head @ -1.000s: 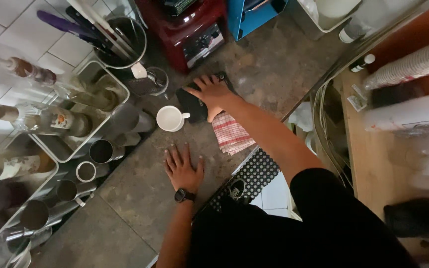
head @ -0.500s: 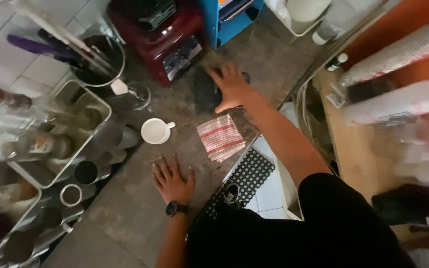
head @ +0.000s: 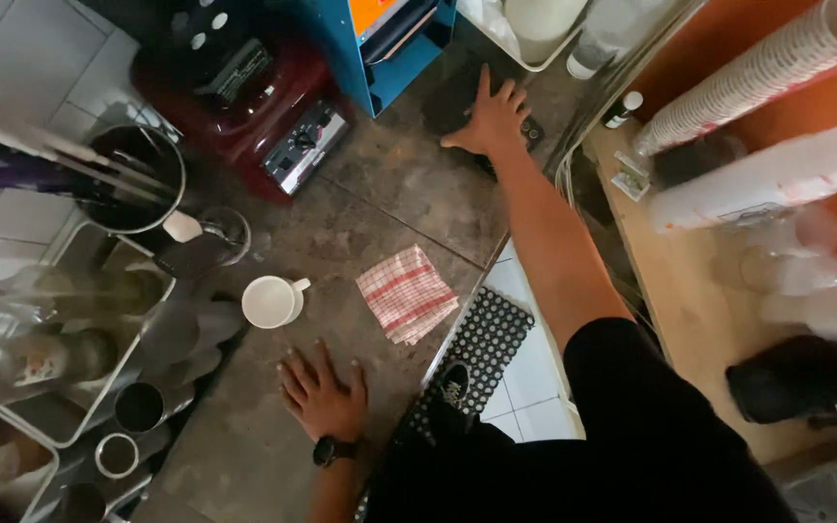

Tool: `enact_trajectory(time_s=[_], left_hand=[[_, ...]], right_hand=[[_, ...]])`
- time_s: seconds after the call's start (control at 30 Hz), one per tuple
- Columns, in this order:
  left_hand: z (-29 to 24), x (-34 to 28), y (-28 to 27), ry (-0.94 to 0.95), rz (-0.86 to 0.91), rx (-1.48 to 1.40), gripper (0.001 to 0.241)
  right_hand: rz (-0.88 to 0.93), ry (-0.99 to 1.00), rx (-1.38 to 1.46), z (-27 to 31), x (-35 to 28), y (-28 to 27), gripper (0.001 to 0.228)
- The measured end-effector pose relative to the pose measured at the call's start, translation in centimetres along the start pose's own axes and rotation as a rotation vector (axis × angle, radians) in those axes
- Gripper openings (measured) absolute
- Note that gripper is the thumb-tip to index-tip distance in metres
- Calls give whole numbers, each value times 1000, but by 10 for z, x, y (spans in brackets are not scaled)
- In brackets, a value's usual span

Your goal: Wiping down a coffee shop counter and organizing cups and pitchers.

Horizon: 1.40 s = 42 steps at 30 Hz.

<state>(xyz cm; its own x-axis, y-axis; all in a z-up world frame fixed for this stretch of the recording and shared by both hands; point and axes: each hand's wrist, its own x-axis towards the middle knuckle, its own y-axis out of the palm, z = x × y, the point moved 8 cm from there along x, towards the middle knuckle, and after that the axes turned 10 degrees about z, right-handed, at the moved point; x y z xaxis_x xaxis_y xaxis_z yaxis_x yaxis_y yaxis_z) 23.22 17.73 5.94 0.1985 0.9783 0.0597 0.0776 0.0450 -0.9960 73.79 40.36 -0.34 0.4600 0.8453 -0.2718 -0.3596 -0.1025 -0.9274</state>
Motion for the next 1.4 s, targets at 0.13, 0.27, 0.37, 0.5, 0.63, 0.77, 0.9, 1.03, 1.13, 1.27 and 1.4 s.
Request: enact_trajectory(time_s=[0.13,0.27,0.37,0.5,0.63,0.77,0.9,1.03,1.13,1.27,1.4], left_hand=[[6,2,14,-34,91,-27,76],[6,2,13,-44,113,-89,76],[8,2,16,-55,186,-93,78],[10,2,18,-72,178,-93,76],[10,3,20,-57,169,-93,79],[5,2,8,-43,83,-121,76],[8,1,14,-61,138,-100,76],[11,5,15,-65,146,-119,77],[17,4,23,-99,253,-154,78],[20,1,26,-75,232,-206,78],[19,-2,19,-58,162,-188,72]], right_hand=[[106,89,-34,4,19,7,139],[113,78,8,12,19,3,142],[164,90,-32,7,31,20,143],[102,70,-44,6,35,22,144],[159,79,-13,5,32,22,142],[129,75,-39,6,27,21,151],[58,11,-61,30,-20,-1,142],[-332,-304,-56,89,-118,-33,97],[-113,-483,84,120,-201,32,95],[-50,-596,-30,144,-311,126,100],[-161,-667,-48,145,-344,122,74]])
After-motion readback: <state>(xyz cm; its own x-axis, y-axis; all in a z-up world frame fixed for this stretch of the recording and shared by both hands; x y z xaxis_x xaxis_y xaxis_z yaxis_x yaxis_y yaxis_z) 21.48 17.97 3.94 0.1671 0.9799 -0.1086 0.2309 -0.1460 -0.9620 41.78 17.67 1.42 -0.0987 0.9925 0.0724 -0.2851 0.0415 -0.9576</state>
